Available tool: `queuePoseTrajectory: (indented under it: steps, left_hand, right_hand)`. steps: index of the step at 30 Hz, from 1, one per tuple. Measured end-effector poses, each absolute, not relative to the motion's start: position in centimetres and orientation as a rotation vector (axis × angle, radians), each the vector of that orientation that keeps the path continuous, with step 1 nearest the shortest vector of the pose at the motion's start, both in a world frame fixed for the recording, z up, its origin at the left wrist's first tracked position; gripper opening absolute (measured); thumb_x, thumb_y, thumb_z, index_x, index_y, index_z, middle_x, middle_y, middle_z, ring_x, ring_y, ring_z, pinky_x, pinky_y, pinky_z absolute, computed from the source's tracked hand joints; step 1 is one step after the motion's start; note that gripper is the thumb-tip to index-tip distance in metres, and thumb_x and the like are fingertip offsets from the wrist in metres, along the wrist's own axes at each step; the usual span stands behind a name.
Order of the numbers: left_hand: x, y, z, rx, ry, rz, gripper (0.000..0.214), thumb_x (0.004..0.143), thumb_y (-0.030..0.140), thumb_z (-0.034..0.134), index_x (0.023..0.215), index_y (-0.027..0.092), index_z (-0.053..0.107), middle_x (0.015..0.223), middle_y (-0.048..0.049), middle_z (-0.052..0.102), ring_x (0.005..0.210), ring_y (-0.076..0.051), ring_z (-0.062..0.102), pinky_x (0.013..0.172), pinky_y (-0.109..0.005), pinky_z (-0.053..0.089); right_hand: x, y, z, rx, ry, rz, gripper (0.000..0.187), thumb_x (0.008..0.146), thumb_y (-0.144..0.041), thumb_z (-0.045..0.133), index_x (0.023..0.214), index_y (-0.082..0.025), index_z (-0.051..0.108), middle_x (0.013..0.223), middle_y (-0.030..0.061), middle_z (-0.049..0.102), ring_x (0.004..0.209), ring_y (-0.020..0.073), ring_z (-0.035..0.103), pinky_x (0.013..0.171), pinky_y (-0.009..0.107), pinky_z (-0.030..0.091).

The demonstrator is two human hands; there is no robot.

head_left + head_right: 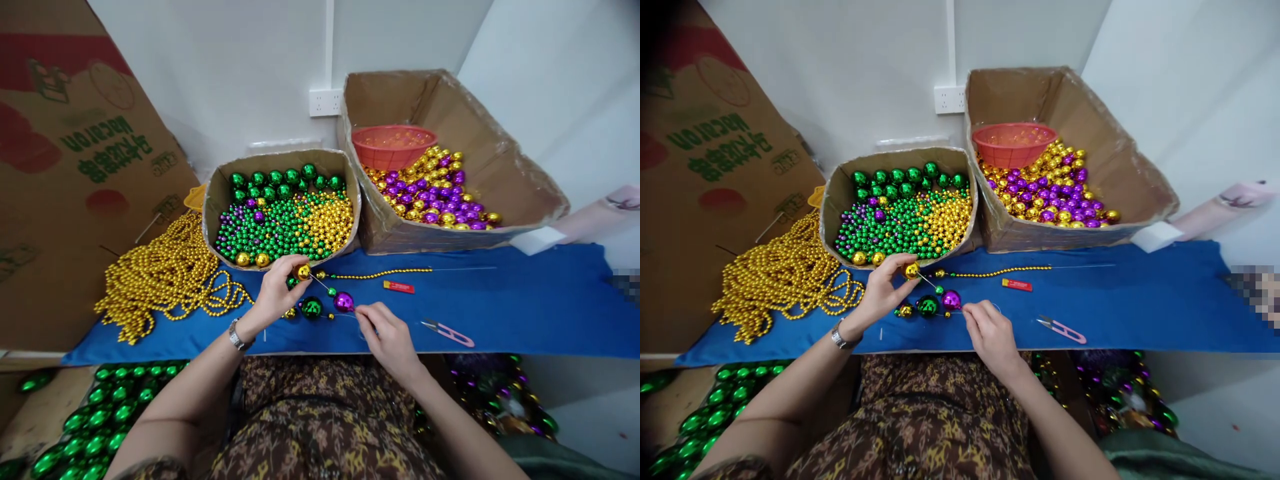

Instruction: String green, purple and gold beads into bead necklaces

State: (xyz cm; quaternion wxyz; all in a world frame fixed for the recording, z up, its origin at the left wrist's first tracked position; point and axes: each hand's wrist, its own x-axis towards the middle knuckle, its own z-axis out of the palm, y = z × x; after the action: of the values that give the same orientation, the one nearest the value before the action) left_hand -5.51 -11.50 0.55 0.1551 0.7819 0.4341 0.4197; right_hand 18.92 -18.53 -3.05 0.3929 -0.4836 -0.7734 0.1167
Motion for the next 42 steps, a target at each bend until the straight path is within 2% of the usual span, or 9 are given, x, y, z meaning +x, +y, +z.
queuePoseTrajectory:
  steps: [6,14,19,23,30,33,36,38,42]
  left_hand:
    - [-5.5,-11.5,0.9,2.522,1.195,1.198,0.036,0.086,0.016,0.061,0.121,0.019,0.057,0.116,-0.0114,0.066,0.108,-0.023,0.060,0.092,-0.041,0.049]
    - [-5.6,-11.4,0.6,2.587,1.203,1.181,0.038,0.087,0.016,0.059,0.125,0.020,0.056,0.117,-0.0116,0.065,0.108,-0.024,0.059,0.091,-0.044,0.050]
    - [-5.4,-11.9,0.7,2.761,0.987,0.917,0.045,0.090,0.007,0.046,0.133,0.019,0.053,0.131,-0.0137,0.059,0.121,-0.027,0.052,0.103,-0.050,0.045]
    - [-5.4,-11.9,0.6,2.805,0.952,0.843,0.049,0.089,0.005,0.042,0.135,0.019,0.050,0.133,-0.0129,0.057,0.123,-0.027,0.050,0.103,-0.051,0.046]
    - [-4.3,-12.4,0.7,2.906,1.076,0.786,0.040,0.091,0.009,0.041,0.126,0.019,0.058,0.127,-0.0133,0.062,0.114,-0.028,0.054,0.097,-0.048,0.045]
    - [-4.3,-12.1,1.1,2.702,1.226,0.969,0.033,0.090,0.013,0.050,0.117,0.023,0.064,0.125,-0.0101,0.064,0.111,-0.028,0.057,0.097,-0.047,0.043]
    - [-4.7,-11.4,1.2,2.159,1.292,1.261,0.028,0.084,0.023,0.065,0.112,0.022,0.066,0.117,-0.0095,0.067,0.106,-0.025,0.060,0.095,-0.043,0.047]
    - [-5.0,-11.1,1.2,1.652,1.214,1.359,0.033,0.081,0.030,0.071,0.112,0.020,0.065,0.111,-0.0090,0.068,0.100,-0.022,0.064,0.091,-0.040,0.051]
    - [-4.9,-11.1,1.2,0.896,0.904,1.314,0.036,0.077,0.035,0.075,0.106,0.018,0.064,0.106,-0.0081,0.069,0.088,-0.019,0.069,0.085,-0.037,0.055]
  right_hand:
    - [19.5,-18.4,-2.9,-1.235,-2.025,0.228,0.020,0.098,-0.023,0.043,0.098,-0.019,0.063,0.083,0.0053,0.065,0.073,0.0155,0.062,0.067,0.027,0.049]
    - [19.6,-18.3,-2.9,-1.234,-2.080,0.156,0.023,0.098,-0.022,0.042,0.099,-0.019,0.064,0.084,0.0057,0.065,0.072,0.0149,0.062,0.066,0.026,0.049]
    - [19.8,-17.9,-2.4,-1.275,-2.191,-0.124,0.024,0.097,-0.018,0.043,0.101,-0.019,0.066,0.082,0.0063,0.063,0.072,0.0160,0.058,0.069,0.027,0.045]
    - [20.0,-17.7,-2.1,-1.269,-2.270,-0.157,0.026,0.096,-0.014,0.041,0.101,-0.020,0.066,0.080,0.0056,0.060,0.072,0.0159,0.056,0.068,0.027,0.043]
    - [19.8,-17.5,-2.5,-1.333,-2.301,-0.321,0.026,0.094,-0.011,0.042,0.099,-0.019,0.066,0.077,0.0069,0.060,0.071,0.0192,0.052,0.069,0.031,0.041]
    - [19.9,-17.6,-3.0,-1.313,-2.261,-0.211,0.023,0.096,-0.014,0.043,0.098,-0.018,0.065,0.077,0.0058,0.060,0.070,0.0177,0.055,0.068,0.029,0.043]
    - [20.1,-17.7,-3.2,-1.296,-2.144,-0.053,0.021,0.098,-0.019,0.043,0.099,-0.019,0.064,0.080,0.0048,0.062,0.071,0.0156,0.059,0.067,0.026,0.045]
    - [20.2,-18.0,-3.2,-1.276,-2.091,0.062,0.020,0.099,-0.022,0.043,0.099,-0.019,0.062,0.082,0.0045,0.063,0.071,0.0147,0.060,0.067,0.026,0.047]
    - [19.8,-18.4,-3.3,-1.260,-2.062,0.169,0.019,0.099,-0.023,0.043,0.098,-0.018,0.062,0.082,0.0050,0.064,0.071,0.0145,0.061,0.066,0.025,0.048]
